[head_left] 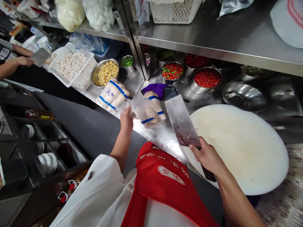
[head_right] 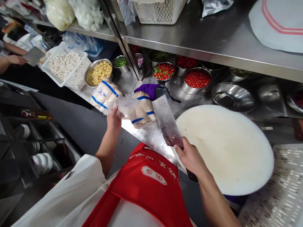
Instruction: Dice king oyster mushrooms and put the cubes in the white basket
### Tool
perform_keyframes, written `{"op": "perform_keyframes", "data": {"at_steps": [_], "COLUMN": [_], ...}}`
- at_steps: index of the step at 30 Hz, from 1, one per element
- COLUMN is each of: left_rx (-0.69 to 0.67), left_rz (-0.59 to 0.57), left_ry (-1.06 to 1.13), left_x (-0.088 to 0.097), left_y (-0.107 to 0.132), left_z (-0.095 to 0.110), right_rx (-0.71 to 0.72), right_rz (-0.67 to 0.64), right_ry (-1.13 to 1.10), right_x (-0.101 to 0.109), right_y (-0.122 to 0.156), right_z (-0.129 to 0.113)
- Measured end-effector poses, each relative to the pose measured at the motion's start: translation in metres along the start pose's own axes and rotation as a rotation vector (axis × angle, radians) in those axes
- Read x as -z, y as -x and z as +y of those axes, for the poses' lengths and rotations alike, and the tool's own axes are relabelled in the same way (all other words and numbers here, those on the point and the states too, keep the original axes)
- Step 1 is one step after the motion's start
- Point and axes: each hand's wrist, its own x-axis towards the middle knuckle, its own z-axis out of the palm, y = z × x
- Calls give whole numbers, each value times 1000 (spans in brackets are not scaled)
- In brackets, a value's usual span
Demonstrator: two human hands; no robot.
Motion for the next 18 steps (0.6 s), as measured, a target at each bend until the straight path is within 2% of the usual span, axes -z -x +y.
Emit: {"op": "perform_keyframes", "data": {"at_steps": [3, 5, 6, 8, 10, 11, 12, 13, 14, 15, 16, 18], "left_rx": [-290, -507, -598, -674, -606, -537, -460, -391, -338, -306, -297, -318], "left_rz": [85, 73, -11, -266, -634, -835, -1014, -1145, -1207, -1188, -1093, -804], "left_ry": [-168, -219, -277, -515, -825, -983, -1137, -1282, -1419, -1545, -1654, -1795], "left_x": [10, -5, -19, -54, -84, -93, -97, -96, -91, -84, -77, -66], "left_y": [-14, -24, -30, -40, -49, -52, -54, -55, -55, -54, -52, -49], "left_z": [33, 61, 73, 90, 91, 87, 80, 71, 61, 51, 42, 27], "right_rx": [54, 88, 101, 126, 153, 170, 187, 204, 219, 231, 236, 233], "right_rz": [5, 16, 28, 50, 65, 74, 82, 84, 78, 64, 41, -12], "right_ry": [-63, -66, -50, 3, 74, 110, 146, 178, 202, 217, 227, 245], "right_x": [1, 4, 7, 13, 18, 21, 23, 24, 25, 26, 26, 26], "right_y": [-15, -31, -39, -55, -67, -71, -74, -76, -77, -78, -78, -80], "right_z": [-15, -28, -35, -50, -63, -68, -72, -75, -77, -78, -79, -80]}}
